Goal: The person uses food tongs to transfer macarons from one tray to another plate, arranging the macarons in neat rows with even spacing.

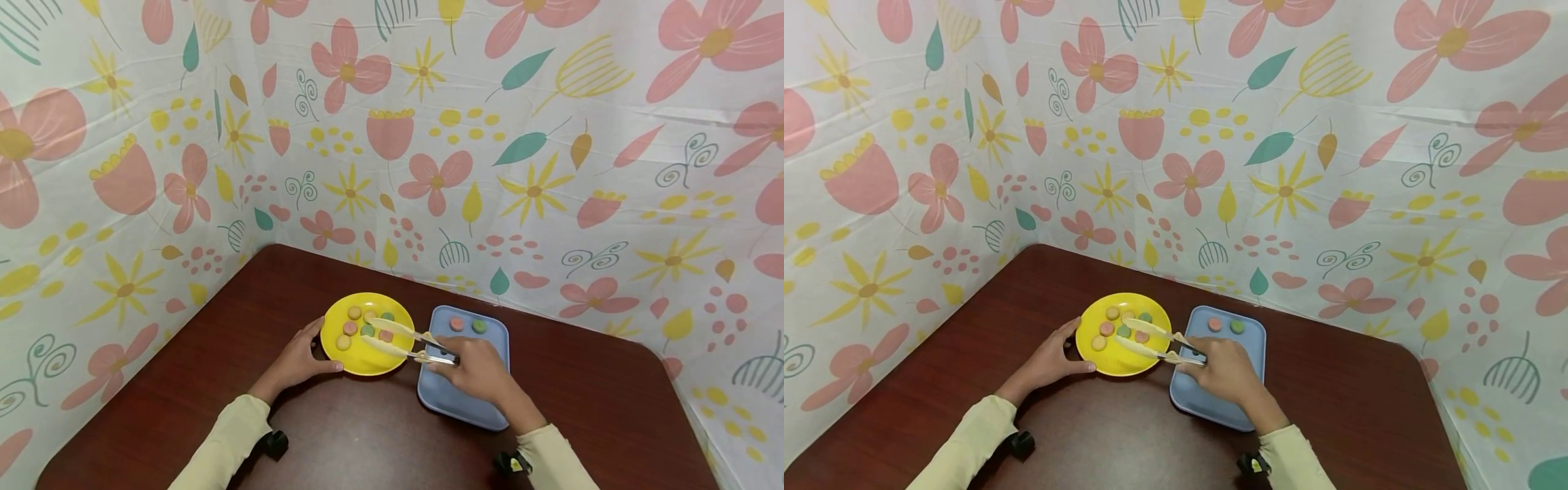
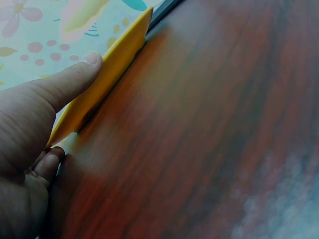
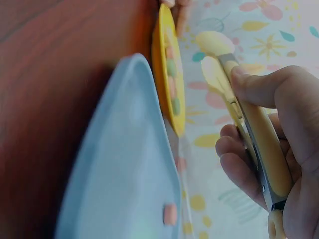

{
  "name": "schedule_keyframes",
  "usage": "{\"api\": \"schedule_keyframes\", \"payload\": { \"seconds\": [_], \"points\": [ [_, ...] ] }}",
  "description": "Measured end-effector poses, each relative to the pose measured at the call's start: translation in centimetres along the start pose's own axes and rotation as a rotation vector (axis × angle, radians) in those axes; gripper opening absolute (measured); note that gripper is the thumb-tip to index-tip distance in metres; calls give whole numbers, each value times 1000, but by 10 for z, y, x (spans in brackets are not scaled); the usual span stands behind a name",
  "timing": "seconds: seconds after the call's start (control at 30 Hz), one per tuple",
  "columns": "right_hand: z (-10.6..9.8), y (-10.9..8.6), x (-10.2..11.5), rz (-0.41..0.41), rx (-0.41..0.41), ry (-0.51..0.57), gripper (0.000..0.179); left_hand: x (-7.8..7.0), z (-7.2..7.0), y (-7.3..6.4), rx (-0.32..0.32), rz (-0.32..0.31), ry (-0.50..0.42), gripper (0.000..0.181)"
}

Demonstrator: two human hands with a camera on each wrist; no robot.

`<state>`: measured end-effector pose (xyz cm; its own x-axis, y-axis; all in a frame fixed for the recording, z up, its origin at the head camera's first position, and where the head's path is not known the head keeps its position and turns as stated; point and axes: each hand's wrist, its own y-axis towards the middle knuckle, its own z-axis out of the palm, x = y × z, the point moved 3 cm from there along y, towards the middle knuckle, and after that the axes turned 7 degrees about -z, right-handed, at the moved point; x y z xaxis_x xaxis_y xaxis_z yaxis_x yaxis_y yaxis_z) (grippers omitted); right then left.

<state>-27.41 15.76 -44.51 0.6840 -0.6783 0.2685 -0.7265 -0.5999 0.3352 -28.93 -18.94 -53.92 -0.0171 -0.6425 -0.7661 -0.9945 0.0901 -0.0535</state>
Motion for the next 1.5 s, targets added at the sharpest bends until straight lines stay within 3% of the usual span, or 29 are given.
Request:
{"api": "schedule_keyframes", "payload": {
  "seconds": [0.2, 0.63, 0.9, 1.3, 1.5],
  "points": [
    [-27, -17, -19, 106, 10, -6, 58, -1, 1, 0, 3, 13, -13, 117],
    [-53, -54, -66, 179, -76, -125, 64, -1, -2, -2, -1, 26, -24, 114],
    [-54, -66, -84, 205, -69, -166, 57, -2, -1, -2, 1, 17, -14, 116],
    [-39, -74, -98, 336, 21, -188, 60, 0, 1, -1, 1, 32, -19, 115],
    [-33, -75, -100, 339, -1, -187, 58, -1, 1, -1, -6, 35, -20, 115]
  ]
}}
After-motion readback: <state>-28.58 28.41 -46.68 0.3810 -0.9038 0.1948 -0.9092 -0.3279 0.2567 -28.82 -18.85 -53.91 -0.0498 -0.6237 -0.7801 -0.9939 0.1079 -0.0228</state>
